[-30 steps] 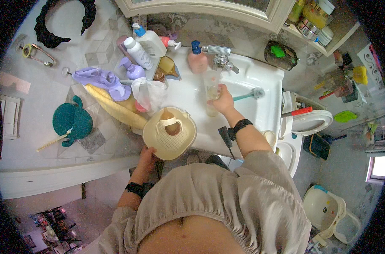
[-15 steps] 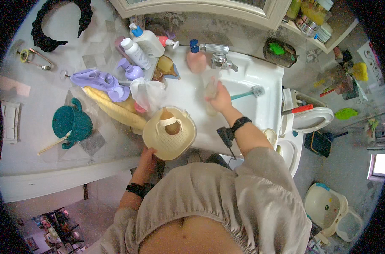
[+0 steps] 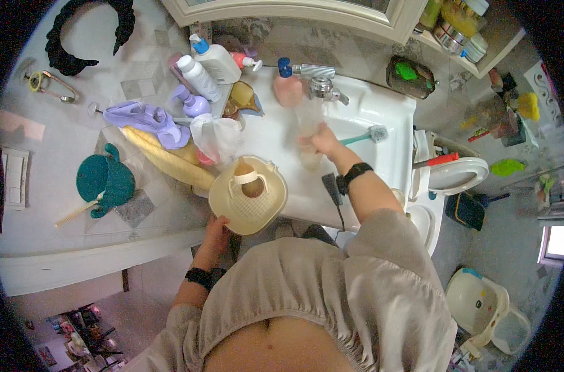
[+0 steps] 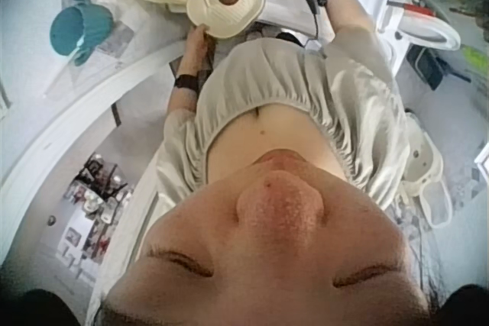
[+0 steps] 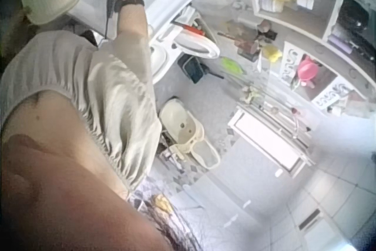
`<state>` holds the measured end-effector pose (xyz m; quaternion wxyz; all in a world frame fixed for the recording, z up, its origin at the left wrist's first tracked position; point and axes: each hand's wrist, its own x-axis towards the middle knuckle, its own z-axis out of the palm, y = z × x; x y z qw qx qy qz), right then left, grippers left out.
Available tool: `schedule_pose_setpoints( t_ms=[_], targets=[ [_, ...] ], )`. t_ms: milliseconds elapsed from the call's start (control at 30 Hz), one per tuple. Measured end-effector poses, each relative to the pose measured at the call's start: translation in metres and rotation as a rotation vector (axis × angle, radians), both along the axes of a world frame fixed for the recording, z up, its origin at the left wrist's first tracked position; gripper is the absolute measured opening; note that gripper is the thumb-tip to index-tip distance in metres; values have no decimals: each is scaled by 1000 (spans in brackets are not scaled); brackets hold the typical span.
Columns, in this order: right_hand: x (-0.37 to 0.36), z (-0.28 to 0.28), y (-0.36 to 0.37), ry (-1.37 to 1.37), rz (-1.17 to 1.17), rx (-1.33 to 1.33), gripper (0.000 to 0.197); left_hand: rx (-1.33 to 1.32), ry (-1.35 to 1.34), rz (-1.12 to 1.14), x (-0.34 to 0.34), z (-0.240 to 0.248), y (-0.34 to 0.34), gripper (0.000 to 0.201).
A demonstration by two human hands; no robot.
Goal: The person washes a colander and several small containers under a running faucet in a bathroom sink, then holds a clear bottle and a small brown bottle up to the water.
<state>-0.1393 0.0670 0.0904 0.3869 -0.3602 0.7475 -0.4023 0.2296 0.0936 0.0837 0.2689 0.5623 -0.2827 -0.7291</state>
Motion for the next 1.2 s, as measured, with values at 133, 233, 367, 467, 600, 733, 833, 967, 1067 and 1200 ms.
schedule_pose_setpoints(
  t_ms=[133,233,367,467,600,733,833,967,1067,1200],
  targets=[
    [-8,-4,-8,-1050,-62,-153,51,-22,6,-9,-1,2,2,54],
    [-24,-12,-7,-1549,68,-96,49,24,-17,10,-2,3,1,55],
    [-7,-7,6,-1438,28,-190,51,12,-7,26,2,-4,1,55],
    [-5,-1,21,-1589,168,-323,53,19,13,56,1,-1,3,56],
    [-12,-5,9,-1700,-27,-377,54,-5,28,12,3,-9,1,56],
    [-16,-1,-17,-1658,-152,-472,57,40,-36,34,1,-11,-1,54],
    [-1,16,-21,-1739,-177,-450,57,27,-17,8,6,-20,-1,53],
    [-9,-1,-2,-1657,137,-376,69,34,-28,31,2,-10,1,52],
    [-22,-9,4,-1533,192,-369,71,42,-23,41,0,-9,1,51],
    [-17,5,-11,-1526,-13,-401,72,20,-5,40,0,-7,3,50]
  ],
)
